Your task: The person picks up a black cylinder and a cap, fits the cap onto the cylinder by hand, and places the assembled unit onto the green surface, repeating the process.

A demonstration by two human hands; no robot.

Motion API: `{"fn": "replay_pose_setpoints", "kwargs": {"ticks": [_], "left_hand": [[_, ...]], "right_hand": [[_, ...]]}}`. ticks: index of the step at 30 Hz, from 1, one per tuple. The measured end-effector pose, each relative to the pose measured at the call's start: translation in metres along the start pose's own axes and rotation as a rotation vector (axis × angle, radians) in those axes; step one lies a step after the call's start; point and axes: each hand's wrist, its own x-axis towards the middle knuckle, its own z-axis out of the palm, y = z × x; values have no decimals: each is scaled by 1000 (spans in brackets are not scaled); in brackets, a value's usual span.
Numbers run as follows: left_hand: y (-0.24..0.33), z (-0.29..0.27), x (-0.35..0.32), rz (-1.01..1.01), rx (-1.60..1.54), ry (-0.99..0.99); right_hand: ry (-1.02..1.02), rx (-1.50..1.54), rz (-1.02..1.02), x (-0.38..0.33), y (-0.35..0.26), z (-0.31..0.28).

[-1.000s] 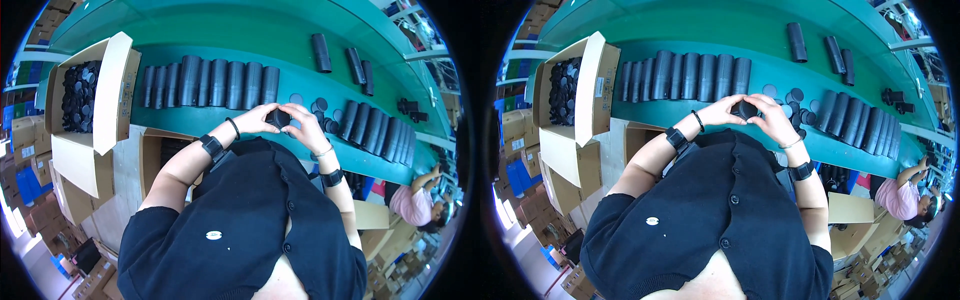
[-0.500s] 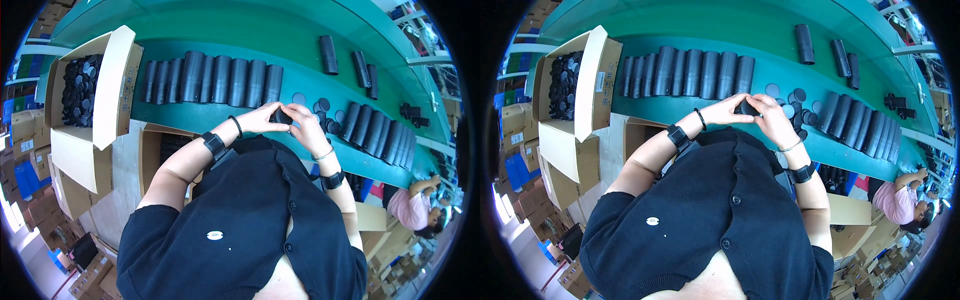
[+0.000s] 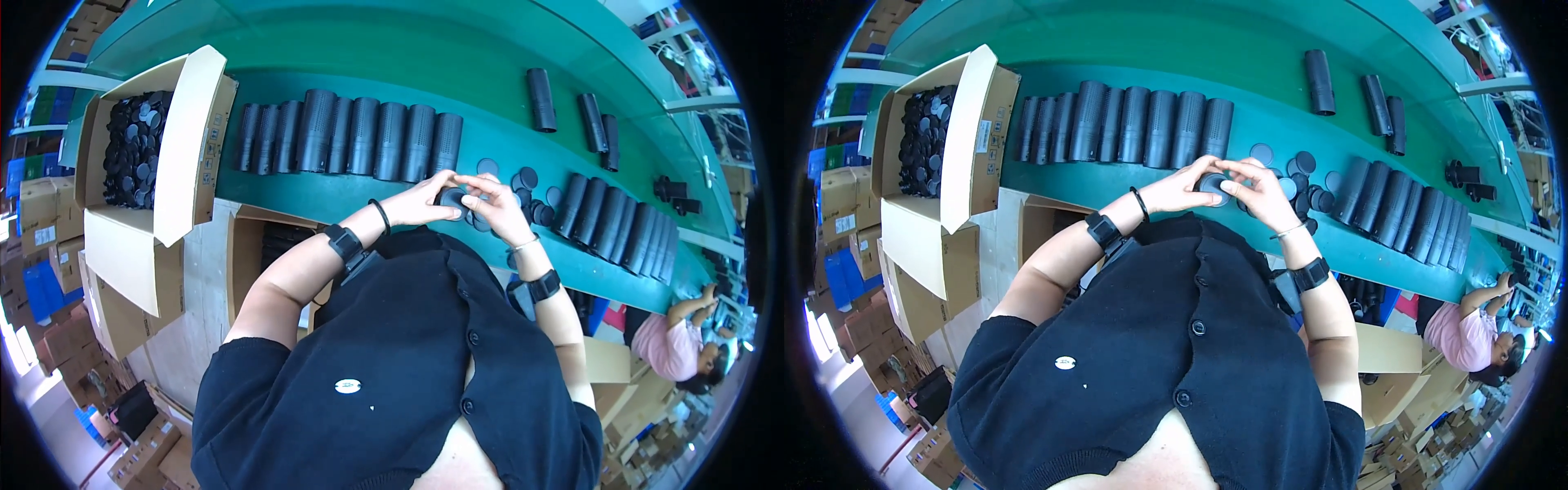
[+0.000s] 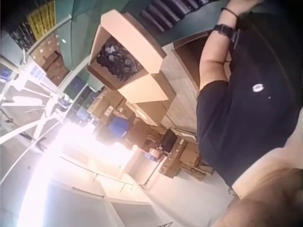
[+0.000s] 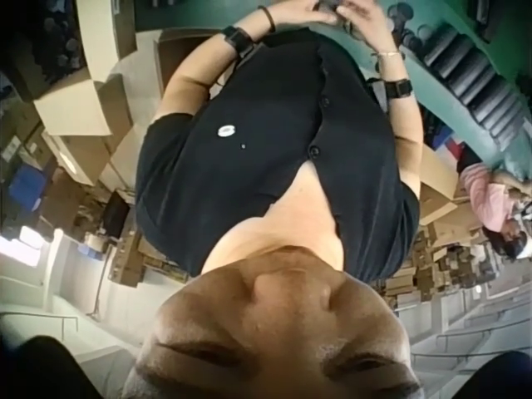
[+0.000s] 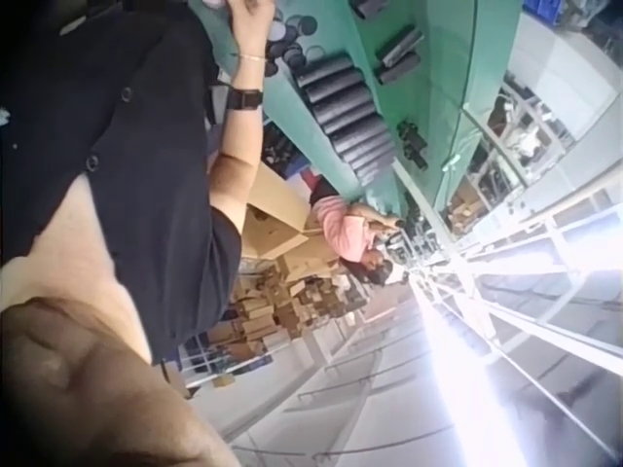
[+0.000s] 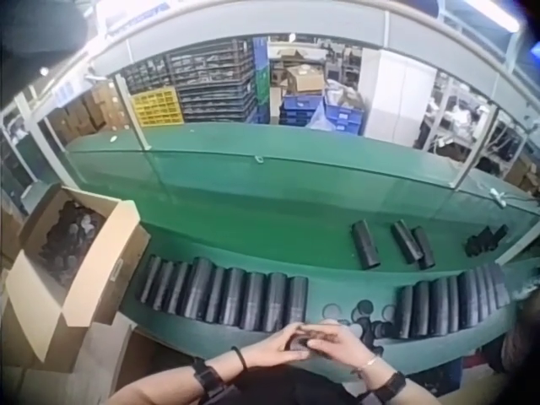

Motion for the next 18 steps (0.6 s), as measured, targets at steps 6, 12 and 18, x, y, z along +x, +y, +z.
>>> {"fn": "replay_pose_setpoints", "kwargs": {"ticks": [6, 12, 18], "left_hand": [[4, -2, -4, -99, -23, -7], [5, -5, -7, -82, -170, 25], [8, -11, -10, -61, -276, 132]], "right_hand": [[-81, 459, 402, 3, -1, 14], [-75, 481, 408, 14, -8, 20], [-108, 531, 358, 26, -2, 20]]}}
